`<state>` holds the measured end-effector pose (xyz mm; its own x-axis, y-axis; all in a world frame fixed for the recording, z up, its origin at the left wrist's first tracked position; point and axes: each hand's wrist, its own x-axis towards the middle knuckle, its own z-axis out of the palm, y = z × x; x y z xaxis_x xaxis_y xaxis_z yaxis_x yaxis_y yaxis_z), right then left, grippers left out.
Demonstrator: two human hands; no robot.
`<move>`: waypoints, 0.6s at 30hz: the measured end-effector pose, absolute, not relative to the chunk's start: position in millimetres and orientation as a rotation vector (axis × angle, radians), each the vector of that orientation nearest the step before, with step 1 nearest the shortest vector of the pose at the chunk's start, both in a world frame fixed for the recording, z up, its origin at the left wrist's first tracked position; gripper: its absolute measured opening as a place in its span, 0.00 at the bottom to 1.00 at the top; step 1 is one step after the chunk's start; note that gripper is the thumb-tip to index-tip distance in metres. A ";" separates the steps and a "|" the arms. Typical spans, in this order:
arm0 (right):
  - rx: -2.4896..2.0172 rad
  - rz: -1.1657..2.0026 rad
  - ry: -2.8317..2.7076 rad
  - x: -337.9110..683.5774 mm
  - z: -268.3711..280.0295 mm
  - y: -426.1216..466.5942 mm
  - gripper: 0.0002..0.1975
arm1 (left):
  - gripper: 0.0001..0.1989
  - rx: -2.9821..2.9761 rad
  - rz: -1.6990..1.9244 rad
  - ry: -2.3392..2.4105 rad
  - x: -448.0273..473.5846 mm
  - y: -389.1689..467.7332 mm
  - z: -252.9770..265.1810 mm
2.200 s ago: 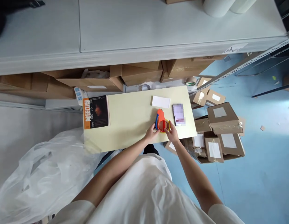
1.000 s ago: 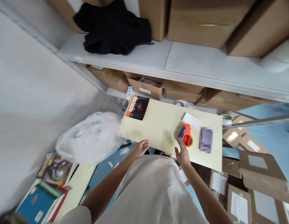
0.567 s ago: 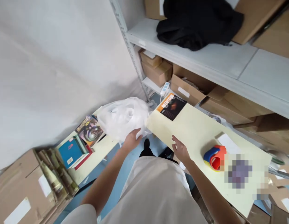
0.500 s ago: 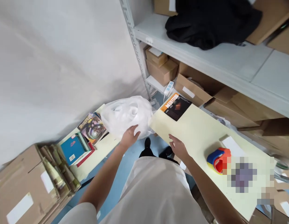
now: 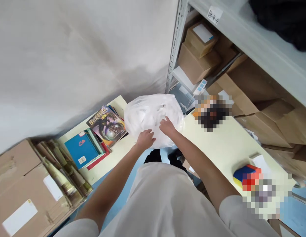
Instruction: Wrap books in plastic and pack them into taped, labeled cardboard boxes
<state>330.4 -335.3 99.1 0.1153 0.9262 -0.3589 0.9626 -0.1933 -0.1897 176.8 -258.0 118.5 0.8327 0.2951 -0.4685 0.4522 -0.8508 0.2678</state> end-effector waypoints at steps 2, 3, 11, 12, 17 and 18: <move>2.254 -0.624 1.883 333.2 103.3 -331.2 0.15 | 0.14 2.617 -0.553 0.553 166.7 -256.8 117.5; 2.277 -0.610 1.878 336.7 108.5 -331.6 0.16 | 0.14 2.594 -0.509 0.559 161.9 -255.4 117.2; 3.334 -0.542 2.039 372.5 197.2 -336.0 0.09 | 0.41 2.084 0.493 0.741 158.0 -231.0 136.2; 3.432 -0.581 2.048 372.3 206.6 -335.2 0.11 | 0.47 1.946 0.537 0.717 163.3 -228.7 142.8; 3.529 -0.813 2.130 356.0 226.3 -336.1 0.20 | 0.52 1.475 0.642 0.550 194.8 -225.9 179.8; 3.502 -0.809 2.146 352.2 226.1 -337.8 0.20 | 0.51 1.465 0.677 0.532 199.6 -226.4 185.4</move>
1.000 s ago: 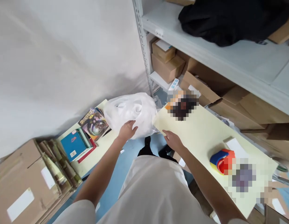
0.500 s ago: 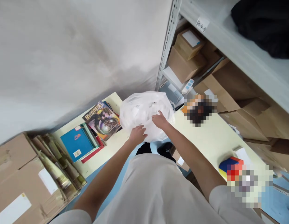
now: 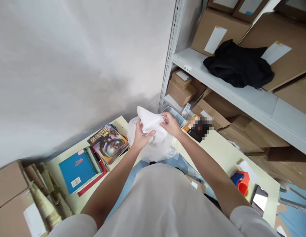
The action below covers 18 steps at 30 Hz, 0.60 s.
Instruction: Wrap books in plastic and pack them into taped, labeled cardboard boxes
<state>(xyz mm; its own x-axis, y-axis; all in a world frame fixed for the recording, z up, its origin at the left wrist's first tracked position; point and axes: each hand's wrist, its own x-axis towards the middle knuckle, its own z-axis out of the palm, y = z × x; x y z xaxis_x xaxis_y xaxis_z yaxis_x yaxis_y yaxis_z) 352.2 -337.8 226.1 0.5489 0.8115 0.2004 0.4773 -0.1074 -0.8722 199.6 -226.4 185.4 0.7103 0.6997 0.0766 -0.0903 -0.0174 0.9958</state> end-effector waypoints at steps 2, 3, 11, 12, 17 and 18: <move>-1.788 0.406 -1.109 346.9 224.0 -342.1 0.21 | 0.51 1.432 0.728 0.557 206.5 -226.4 192.9; -1.826 0.409 -1.112 346.0 222.8 -344.4 0.22 | 0.52 1.395 0.727 0.592 209.0 -225.6 195.0; -1.972 0.396 -0.852 361.3 245.0 -369.0 0.30 | 0.17 1.613 0.771 0.522 222.1 -207.7 227.7; -1.863 0.396 -0.790 358.2 253.3 -374.5 0.36 | 0.11 1.760 0.874 0.464 221.7 -208.1 236.7; -1.283 0.582 -0.648 314.4 283.6 -393.3 0.52 | 0.10 2.450 1.160 -0.193 214.0 -234.0 268.4; -1.241 0.546 -0.602 306.0 284.7 -393.2 0.49 | 0.12 2.527 1.112 -0.312 212.6 -242.5 268.9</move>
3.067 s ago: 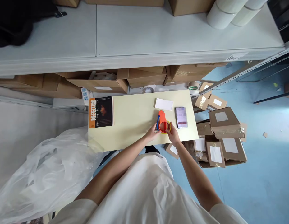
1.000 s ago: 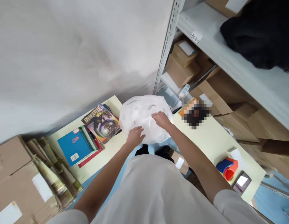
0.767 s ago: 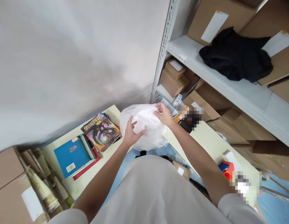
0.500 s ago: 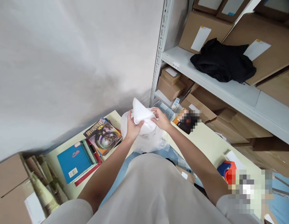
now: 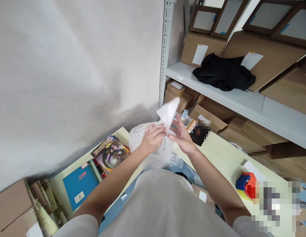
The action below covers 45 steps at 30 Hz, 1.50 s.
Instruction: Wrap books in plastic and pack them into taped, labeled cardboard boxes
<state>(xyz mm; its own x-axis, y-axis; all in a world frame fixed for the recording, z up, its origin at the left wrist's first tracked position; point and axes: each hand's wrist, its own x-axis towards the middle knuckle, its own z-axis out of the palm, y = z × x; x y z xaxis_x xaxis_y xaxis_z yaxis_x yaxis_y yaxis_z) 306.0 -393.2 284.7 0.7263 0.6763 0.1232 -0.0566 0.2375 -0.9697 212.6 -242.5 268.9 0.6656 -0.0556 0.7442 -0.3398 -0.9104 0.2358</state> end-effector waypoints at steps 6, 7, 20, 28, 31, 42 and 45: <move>-1.171 0.243 -0.235 302.2 274.0 -398.8 0.19 | 0.18 2.589 0.768 -0.329 205.1 -270.9 249.6; -1.168 0.224 -0.224 305.7 273.2 -404.6 0.18 | 0.24 2.540 0.783 -0.201 204.7 -269.1 247.5; -1.347 0.148 -0.195 319.8 243.0 -520.7 0.29 | 0.12 2.304 0.361 0.089 246.0 -219.3 279.2; -1.918 -0.028 -0.188 319.7 211.0 -616.6 0.60 | 0.12 2.154 -0.287 0.054 299.0 -233.5 286.8; -2.065 -0.273 -0.357 328.7 232.0 -632.3 0.62 | 0.15 2.224 -0.338 -0.015 318.6 -251.9 283.2; -2.113 -0.126 0.116 372.1 196.9 -717.4 0.09 | 0.15 2.261 -0.323 0.030 374.6 -309.9 247.3; -2.302 -0.101 0.290 366.3 160.5 -740.7 0.14 | 0.17 2.086 -0.257 0.228 383.2 -340.9 217.8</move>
<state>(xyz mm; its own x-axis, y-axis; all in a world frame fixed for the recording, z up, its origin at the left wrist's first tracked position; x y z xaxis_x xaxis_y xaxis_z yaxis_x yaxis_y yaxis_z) 366.3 -740.7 160.5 0.9706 -0.2401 -0.0184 -0.1763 -0.6565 -0.7334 383.2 -340.9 217.8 0.9599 0.0574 -0.2745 0.2657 -0.4997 0.8245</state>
